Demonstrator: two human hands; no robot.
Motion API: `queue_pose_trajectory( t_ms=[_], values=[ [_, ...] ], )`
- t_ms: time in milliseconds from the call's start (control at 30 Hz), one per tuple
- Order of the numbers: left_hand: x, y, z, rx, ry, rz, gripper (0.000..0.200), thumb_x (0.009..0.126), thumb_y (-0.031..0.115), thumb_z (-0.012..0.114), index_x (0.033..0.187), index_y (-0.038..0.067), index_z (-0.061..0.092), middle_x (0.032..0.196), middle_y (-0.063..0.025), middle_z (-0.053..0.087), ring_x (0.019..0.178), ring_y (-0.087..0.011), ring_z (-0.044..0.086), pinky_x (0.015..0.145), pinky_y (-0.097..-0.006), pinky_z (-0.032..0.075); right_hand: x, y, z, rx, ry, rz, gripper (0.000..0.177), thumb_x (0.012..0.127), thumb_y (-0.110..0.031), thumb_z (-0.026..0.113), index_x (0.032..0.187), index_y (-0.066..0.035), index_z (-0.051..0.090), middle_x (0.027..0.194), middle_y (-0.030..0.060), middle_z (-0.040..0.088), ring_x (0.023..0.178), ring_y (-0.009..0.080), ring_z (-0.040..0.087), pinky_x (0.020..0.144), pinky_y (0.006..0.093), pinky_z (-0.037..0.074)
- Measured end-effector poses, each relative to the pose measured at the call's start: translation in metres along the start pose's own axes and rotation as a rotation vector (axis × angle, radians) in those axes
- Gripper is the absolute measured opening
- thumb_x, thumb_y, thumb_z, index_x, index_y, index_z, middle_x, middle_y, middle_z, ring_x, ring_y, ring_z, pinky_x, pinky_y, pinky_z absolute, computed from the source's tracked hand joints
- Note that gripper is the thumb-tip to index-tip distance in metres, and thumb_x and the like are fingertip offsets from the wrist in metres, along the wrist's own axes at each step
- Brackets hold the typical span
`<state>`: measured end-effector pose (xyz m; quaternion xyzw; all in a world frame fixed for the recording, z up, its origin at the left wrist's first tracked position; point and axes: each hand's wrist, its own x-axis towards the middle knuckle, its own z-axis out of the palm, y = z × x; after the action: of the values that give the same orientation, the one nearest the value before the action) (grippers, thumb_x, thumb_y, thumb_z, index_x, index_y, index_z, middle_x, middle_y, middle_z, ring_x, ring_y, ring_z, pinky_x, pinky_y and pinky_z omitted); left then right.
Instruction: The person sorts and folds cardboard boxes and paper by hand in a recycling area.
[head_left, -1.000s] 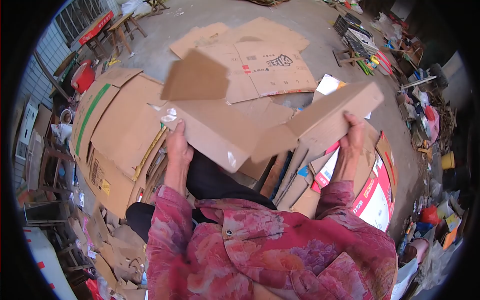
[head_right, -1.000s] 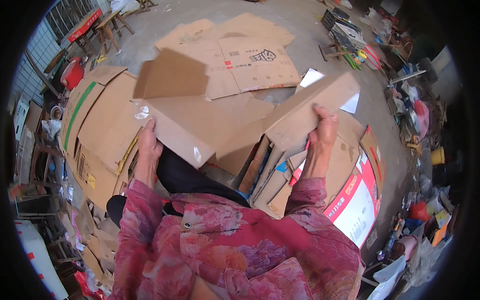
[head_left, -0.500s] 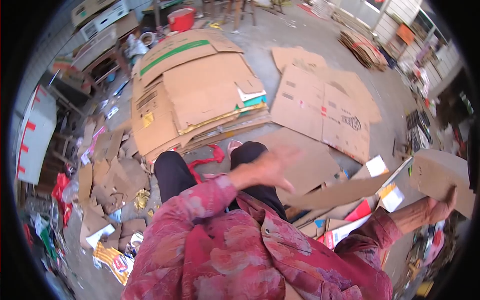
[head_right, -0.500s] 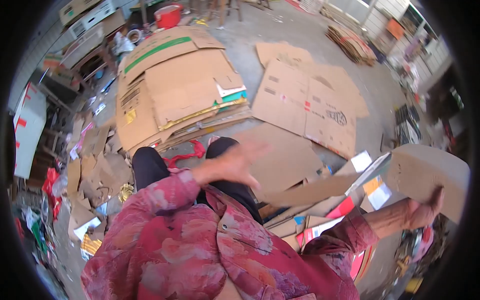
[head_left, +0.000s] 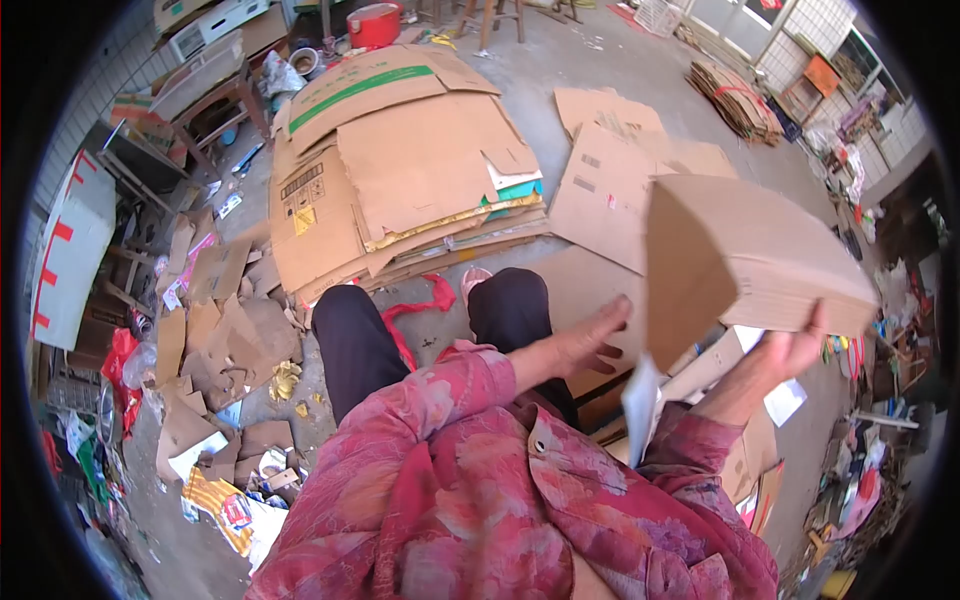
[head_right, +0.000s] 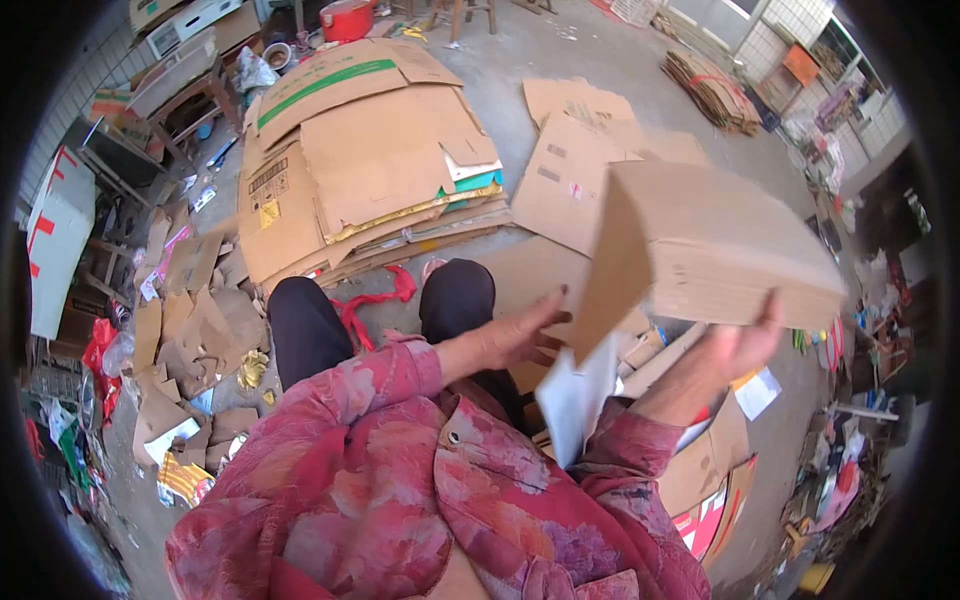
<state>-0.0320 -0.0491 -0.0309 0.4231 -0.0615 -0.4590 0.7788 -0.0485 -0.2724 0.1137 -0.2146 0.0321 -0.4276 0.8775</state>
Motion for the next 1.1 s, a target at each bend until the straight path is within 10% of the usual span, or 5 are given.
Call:
queue_pose_trajectory(
  t_ms=[67, 233, 467, 867, 1100],
  values=[
    [0.02, -0.021, -0.029, -0.009, -0.112, 0.088, 0.102, 0.06, 0.081, 0.038, 0.135, 0.017, 0.011, 0.136, -0.0112, 0.023, 0.119, -0.0385, 0.026, 0.093, -0.0541, 0.024, -0.024, 0.02, -0.029, -0.118, 0.087, 0.102, 0.039, 0.086, -0.01, 0.041, 0.122, 0.002, 0.036, 0.125, 0.0191, 0.039, 0.117, 0.0325, 0.035, 0.099, 0.0511, 0.025],
    [-0.018, -0.012, -0.038, -0.465, 0.03, 0.049, 0.061, 0.081, 0.053, 0.044, 0.121, 0.007, 0.04, 0.118, -0.0097, 0.047, 0.108, -0.0227, 0.045, 0.092, -0.0361, 0.035, -0.07, 0.012, -0.129, 0.083, 0.266, 0.387, 0.036, 0.085, -0.006, 0.038, 0.121, 0.003, 0.036, 0.123, 0.0187, 0.04, 0.115, 0.0332, 0.038, 0.098, 0.0497, 0.03],
    [-0.004, -0.009, -0.048, -0.458, 0.143, -0.1, 0.031, 0.074, 0.007, 0.051, 0.103, -0.004, 0.049, 0.097, -0.0152, 0.056, 0.088, -0.0264, 0.057, 0.081, -0.0376, 0.044, -0.12, -0.053, -0.136, -0.267, 0.447, 0.408, 0.036, 0.079, -0.004, 0.046, 0.114, 0.002, 0.041, 0.115, 0.0168, 0.048, 0.108, 0.0316, 0.045, 0.093, 0.0483, 0.037],
    [-0.055, 0.105, -0.012, -0.065, 0.095, 0.511, 0.056, 0.07, 0.002, 0.053, 0.123, 0.004, 0.034, 0.106, -0.0122, 0.05, 0.094, -0.0209, 0.053, 0.08, -0.0331, 0.045, -0.086, -0.089, -0.234, -0.538, 0.137, 0.627, 0.042, 0.084, -0.037, 0.051, 0.108, -0.002, 0.049, 0.101, 0.0115, 0.057, 0.09, 0.0215, 0.057, 0.078, 0.0335, 0.048],
    [-0.095, 0.132, -0.016, 0.054, 0.115, 0.725, 0.068, 0.072, 0.004, 0.055, 0.132, 0.006, 0.023, 0.114, -0.0104, 0.047, 0.1, -0.0182, 0.049, 0.083, -0.0335, 0.043, -0.091, 0.005, -0.243, -0.621, 0.072, 0.904, 0.072, 0.078, -0.058, 0.046, 0.123, -0.003, 0.037, 0.117, 0.0131, 0.047, 0.109, 0.0247, 0.043, 0.089, 0.0389, 0.038]
  ],
)
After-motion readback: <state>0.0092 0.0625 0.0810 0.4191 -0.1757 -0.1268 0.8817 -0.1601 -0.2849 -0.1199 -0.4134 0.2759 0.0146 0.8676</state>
